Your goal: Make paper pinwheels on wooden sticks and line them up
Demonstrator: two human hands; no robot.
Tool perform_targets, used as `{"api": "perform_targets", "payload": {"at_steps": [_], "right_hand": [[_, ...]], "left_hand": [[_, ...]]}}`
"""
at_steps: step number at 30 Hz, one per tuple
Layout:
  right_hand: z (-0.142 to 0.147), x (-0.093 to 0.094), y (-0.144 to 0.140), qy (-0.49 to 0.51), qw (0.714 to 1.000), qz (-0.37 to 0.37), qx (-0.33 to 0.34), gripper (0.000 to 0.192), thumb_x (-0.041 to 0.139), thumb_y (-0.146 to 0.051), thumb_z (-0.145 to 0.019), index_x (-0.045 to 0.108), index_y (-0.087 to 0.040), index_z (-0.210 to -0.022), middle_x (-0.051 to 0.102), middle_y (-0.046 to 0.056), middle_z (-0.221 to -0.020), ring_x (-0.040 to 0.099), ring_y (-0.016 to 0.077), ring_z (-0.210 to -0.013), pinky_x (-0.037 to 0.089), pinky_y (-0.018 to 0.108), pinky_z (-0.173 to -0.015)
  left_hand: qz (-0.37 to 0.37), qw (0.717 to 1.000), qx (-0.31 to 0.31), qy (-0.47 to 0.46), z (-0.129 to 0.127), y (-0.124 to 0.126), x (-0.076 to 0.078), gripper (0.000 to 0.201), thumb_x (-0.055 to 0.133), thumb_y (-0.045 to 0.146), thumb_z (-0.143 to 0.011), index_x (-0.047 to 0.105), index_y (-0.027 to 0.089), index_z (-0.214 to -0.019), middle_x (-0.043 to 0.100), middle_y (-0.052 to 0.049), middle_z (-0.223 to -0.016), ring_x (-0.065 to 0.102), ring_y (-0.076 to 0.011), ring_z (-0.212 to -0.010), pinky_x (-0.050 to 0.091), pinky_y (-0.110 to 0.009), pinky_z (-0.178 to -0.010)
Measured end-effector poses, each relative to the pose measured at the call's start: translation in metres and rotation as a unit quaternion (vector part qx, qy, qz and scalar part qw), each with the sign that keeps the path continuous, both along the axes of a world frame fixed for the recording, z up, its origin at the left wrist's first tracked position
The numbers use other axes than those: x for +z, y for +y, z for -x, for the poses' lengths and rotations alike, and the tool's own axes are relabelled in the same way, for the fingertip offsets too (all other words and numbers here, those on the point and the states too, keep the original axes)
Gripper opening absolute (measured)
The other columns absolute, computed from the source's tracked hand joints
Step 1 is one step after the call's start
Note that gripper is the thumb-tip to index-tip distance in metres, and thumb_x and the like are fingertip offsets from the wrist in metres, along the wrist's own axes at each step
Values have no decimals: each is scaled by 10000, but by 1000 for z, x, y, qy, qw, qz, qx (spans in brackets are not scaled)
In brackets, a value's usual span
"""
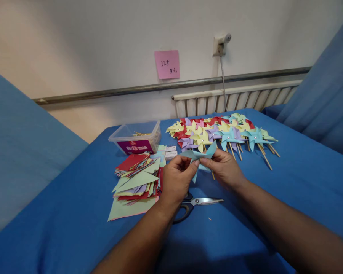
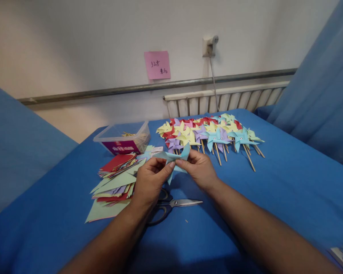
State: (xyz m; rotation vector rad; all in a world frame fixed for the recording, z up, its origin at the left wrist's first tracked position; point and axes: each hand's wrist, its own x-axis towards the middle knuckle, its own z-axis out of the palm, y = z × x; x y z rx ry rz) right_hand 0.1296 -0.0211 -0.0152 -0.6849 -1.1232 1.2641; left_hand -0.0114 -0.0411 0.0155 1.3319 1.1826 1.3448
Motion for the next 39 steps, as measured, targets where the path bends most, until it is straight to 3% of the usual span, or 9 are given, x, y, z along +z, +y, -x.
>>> {"api": "perform_targets", "payload": {"at_steps": [10, 17, 19, 22, 25, 28, 30, 33, 39], "right_hand": [[-1, 6, -4, -51, 998, 10, -19, 229, 799, -365, -673, 714, -225, -833, 731, 1, -815, 661, 185, -790, 520, 365, -800], [1, 0, -1, -28, 999, 15, 24, 237, 762, -371, -720, 664, -229, -884, 703, 5, -840, 649, 185, -810, 500, 380, -839], [2, -2, 0, -37, 999, 5, 0, 275, 770, -368, -707, 633, -230, -901, 688, 7, -847, 646, 188, -822, 504, 372, -829], [3, -4, 0, -83, 992, -37, -93, 384, 794, -345, -681, 563, -237, -968, 655, 14, -894, 631, 184, -817, 514, 354, -788], [1, -4, -2, -151, 959, -123, -206, 448, 796, -299, -678, 507, -239, -1015, 586, 52, -1062, 603, 174, -835, 516, 339, -743], [-3, -1, -5, -238, 900, -222, -290, 365, 771, -266, -703, 520, -235, -966, 503, 84, -1160, 565, 221, -993, 519, 371, -781], [-4, 2, -8, -294, 866, -270, -300, 232, 723, -230, -753, 545, -235, -901, 491, 78, -1144, 551, 235, -1038, 508, 415, -852], [-5, 7, -11, -335, 840, -311, -293, 137, 652, -176, -805, 561, -240, -887, 483, 71, -1138, 562, 231, -1026, 496, 454, -903], [-4, 12, -14, -346, 803, -326, -359, 606, 722, -227, -758, 421, -253, -1283, 397, 147, -1291, 458, 320, -1203, 495, 514, -922]], "left_hand": [[-6, 999, 22, 48, 0, 0, 2, 199, 756, 301, -667, 631, 158, -728, 565, 29, -625, 489, -99, -584, 376, -224, -561], [27, 1000, 0, -9, -1, 2, 1, 214, 736, 329, -686, 678, 149, -784, 646, -9, -711, 548, -118, -645, 412, -230, -608], [35, 999, 5, -19, -1, 3, 0, 220, 745, 328, -671, 679, 145, -773, 648, -10, -705, 545, -115, -638, 413, -229, -608], [47, 998, 8, -45, -1, 5, -3, 222, 757, 319, -647, 670, 144, -752, 648, -10, -699, 547, -116, -636, 421, -231, -615], [68, 995, 12, -68, -2, 5, -6, 246, 769, 336, -630, 661, 145, -742, 645, -9, -688, 546, -115, -616, 418, -233, -600], [77, 994, 17, -82, -3, 4, -6, 258, 780, 343, -615, 660, 147, -733, 641, -5, -678, 544, -112, -602, 413, -232, -592], [69, 994, 15, -86, -4, 4, -4, 241, 779, 328, -614, 665, 146, -723, 635, 2, -668, 535, -104, -600, 403, -223, -591], [56, 995, 10, -85, -4, 3, -3, 205, 769, 302, -626, 668, 146, -711, 625, 10, -658, 523, -95, -604, 393, -212, -595], [78, 992, 26, -97, -4, 3, -4, 246, 787, 313, -608, 664, 138, -731, 640, -5, -677, 545, -107, -606, 402, -222, -583]]}}
